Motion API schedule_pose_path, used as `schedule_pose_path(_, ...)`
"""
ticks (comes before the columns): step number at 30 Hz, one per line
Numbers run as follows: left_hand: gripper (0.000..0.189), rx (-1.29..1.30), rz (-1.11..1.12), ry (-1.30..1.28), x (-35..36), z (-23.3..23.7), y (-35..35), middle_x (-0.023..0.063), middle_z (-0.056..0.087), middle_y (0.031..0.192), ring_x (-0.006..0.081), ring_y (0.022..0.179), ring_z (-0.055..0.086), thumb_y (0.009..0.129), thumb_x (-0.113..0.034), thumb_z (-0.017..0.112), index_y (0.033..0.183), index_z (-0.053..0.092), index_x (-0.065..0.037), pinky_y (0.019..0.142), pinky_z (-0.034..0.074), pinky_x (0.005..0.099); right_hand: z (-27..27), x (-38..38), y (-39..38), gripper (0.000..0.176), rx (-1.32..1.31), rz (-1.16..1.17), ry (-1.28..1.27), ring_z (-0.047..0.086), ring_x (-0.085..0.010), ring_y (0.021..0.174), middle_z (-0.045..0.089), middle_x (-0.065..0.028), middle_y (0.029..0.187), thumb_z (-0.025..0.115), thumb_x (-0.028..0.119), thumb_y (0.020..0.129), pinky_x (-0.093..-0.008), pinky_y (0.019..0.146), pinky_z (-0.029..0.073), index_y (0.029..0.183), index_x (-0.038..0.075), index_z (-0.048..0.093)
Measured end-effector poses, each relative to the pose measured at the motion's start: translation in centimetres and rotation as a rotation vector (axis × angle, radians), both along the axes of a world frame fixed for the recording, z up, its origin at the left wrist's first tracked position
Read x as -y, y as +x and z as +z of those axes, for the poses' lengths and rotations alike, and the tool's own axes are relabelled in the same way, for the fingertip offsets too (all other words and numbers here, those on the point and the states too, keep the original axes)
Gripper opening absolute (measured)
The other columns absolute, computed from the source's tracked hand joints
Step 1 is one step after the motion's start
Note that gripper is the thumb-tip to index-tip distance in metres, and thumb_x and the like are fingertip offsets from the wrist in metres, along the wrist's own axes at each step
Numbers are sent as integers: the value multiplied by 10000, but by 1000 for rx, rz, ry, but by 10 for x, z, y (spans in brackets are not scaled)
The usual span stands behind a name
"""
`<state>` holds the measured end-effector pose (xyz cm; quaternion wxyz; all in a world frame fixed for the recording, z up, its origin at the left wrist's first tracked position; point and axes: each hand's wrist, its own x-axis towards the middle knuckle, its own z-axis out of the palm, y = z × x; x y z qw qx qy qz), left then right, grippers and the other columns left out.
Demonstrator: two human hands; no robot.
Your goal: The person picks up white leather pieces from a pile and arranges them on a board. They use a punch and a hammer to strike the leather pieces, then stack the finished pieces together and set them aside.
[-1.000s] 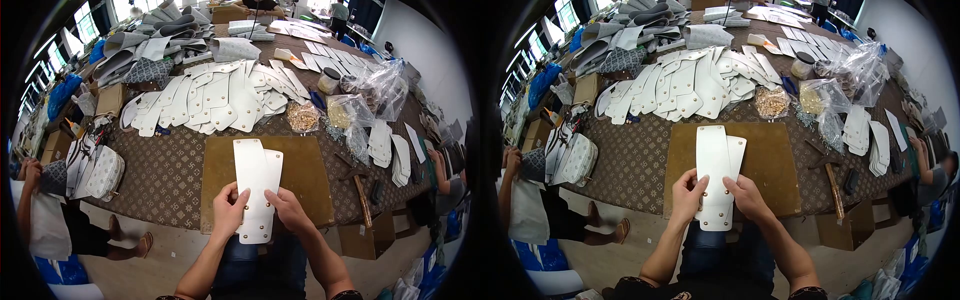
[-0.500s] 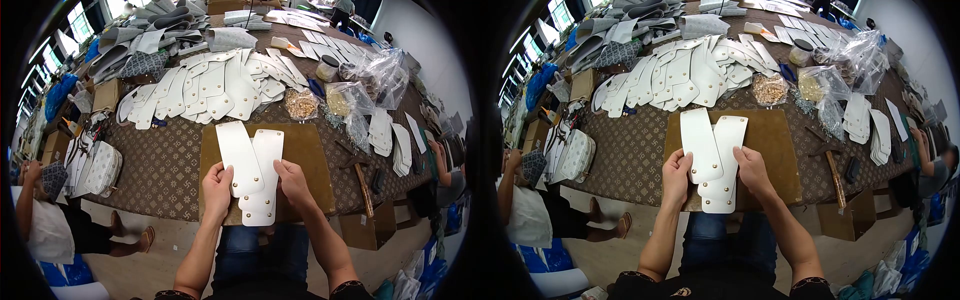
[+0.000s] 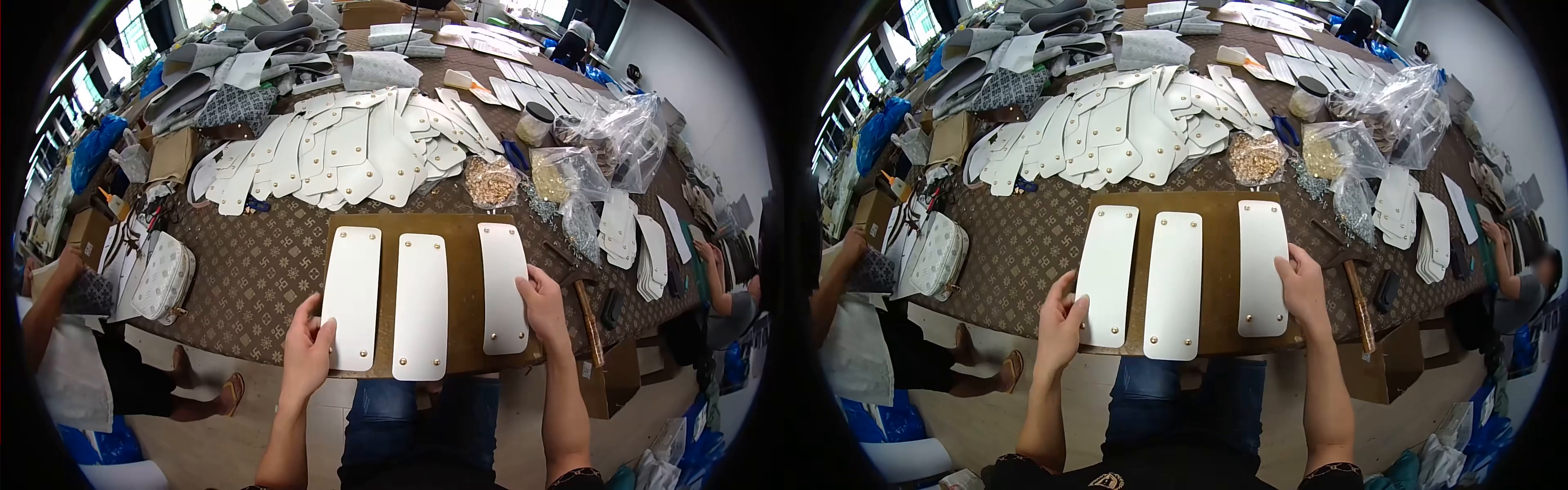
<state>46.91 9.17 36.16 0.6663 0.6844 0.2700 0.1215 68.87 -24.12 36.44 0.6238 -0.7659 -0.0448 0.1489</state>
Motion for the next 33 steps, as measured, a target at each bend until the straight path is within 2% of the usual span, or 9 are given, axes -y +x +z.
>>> schedule_pose_path(3,504,41,5,184,7,-7,-7,70,706,1086,77,905,623,1035,-78,605,1504,470,46,796,520,269,-1,-8,-14,329,76,23,8,708,-134,945,736,-110,1131,542,24,1038,-277,827,572,1344,-82,597)
schedule_pose_path(6,511,37,-10,360,12,5,-10,127,685,1135,140,927,648,1009,-86,642,1483,499,42,816,530,291,-5,-20,-21,348,159,74,-13,698,-137,987,729,-110,1157,547,19,1033,-279,853,560,1367,-73,576)
schedule_pose_path(8,516,-98,-63,714,18,18,-13,195,635,1247,243,953,669,985,-118,682,1457,534,29,866,539,337,-7,-30,-27,364,247,124,-120,694,-158,1005,735,-117,1144,567,24,1022,-300,882,557,1373,-74,563)
schedule_pose_path(12,566,-291,-60,561,30,38,-14,225,562,1370,341,1121,625,945,-160,747,1447,552,15,973,513,408,1,-43,-43,436,290,125,-210,682,-240,1116,693,-193,1254,620,61,1001,-367,978,538,1407,-75,539)
schedule_pose_path(14,655,-165,-98,1007,32,32,-17,207,485,1497,382,1339,497,896,-265,824,1453,568,-37,1103,414,507,-6,-42,-50,560,566,80,-407,581,-360,1305,563,-271,1445,694,134,965,-440,1104,462,1458,-58,509)
schedule_pose_path(17,832,19,-463,1064,37,33,-12,162,389,1635,418,1525,314,774,-475,883,1477,577,-153,1232,216,584,-4,-40,-61,692,666,157,-548,385,-495,1455,367,-320,1594,755,228,938,-518,1183,359,1490,-73,466)
schedule_pose_path(19,850,115,-654,1077,49,35,-1,122,378,1655,408,1545,290,758,-485,888,1479,577,-160,1247,205,582,-4,-34,-71,731,655,242,-562,343,-505,1480,344,-318,1613,777,286,926,-538,1206,322,1496,-54,472)
schedule_pose_path(24,614,131,-789,1172,61,11,18,103,489,1583,363,1523,361,966,-492,694,1466,589,-152,1246,190,612,4,-11,-84,868,640,495,-723,254,-512,1540,306,-289,1657,819,483,870,-580,1254,238,1518,11,486)
schedule_pose_path(33,614,79,-687,1223,67,5,23,131,486,1586,388,1508,378,995,-440,673,1494,552,-102,1238,188,635,-7,-16,-82,899,777,608,-780,221,-488,1565,308,-237,1673,781,584,858,-577,1276,188,1522,46,501)
